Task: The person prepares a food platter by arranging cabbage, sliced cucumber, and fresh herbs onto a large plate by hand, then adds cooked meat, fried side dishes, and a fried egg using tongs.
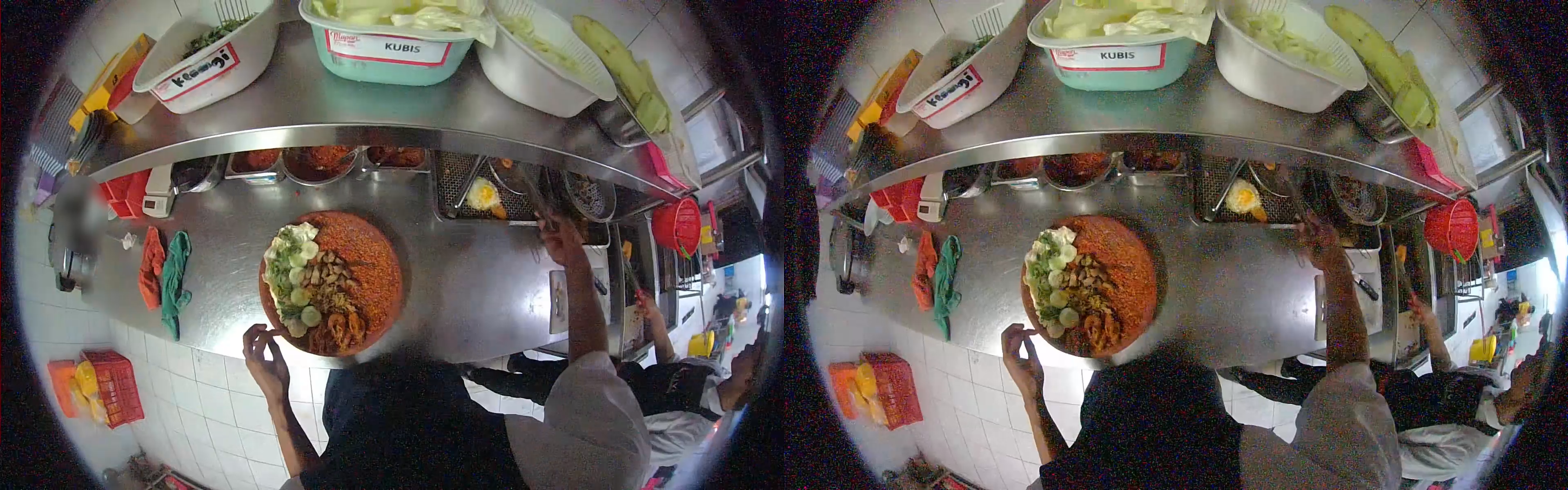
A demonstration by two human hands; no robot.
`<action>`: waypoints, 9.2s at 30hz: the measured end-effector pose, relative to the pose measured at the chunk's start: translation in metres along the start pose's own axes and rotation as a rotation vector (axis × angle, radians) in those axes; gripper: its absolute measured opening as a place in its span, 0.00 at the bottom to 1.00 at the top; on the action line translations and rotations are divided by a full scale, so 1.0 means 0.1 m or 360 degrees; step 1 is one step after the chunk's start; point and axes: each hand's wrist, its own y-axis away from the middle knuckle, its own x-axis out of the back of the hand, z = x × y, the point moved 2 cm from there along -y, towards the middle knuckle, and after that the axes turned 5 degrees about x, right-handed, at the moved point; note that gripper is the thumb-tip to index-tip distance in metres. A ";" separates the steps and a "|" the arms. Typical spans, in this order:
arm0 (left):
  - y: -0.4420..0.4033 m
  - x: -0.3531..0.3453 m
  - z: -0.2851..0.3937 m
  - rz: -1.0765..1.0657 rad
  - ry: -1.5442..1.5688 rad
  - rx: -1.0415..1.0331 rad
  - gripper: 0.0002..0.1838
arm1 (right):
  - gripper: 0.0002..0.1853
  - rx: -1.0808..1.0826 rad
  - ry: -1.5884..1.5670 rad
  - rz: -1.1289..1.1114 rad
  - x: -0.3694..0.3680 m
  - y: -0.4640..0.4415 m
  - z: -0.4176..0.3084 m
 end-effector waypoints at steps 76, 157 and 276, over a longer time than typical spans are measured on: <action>0.20 0.34 -0.17 -0.0076 -0.0574 -0.0031 0.06 | 0.18 -0.1039 0.2344 -0.1418 -3.68 -0.57 0.99; 0.87 -0.21 -0.30 -0.1309 0.0790 0.0986 0.28 | 0.30 -0.1097 0.1247 -0.0991 -2.66 0.88 1.71; 1.58 -0.35 -3.27 -0.1203 -0.0066 0.1151 0.17 | 0.19 -0.0756 0.0220 0.1008 -2.23 2.25 1.65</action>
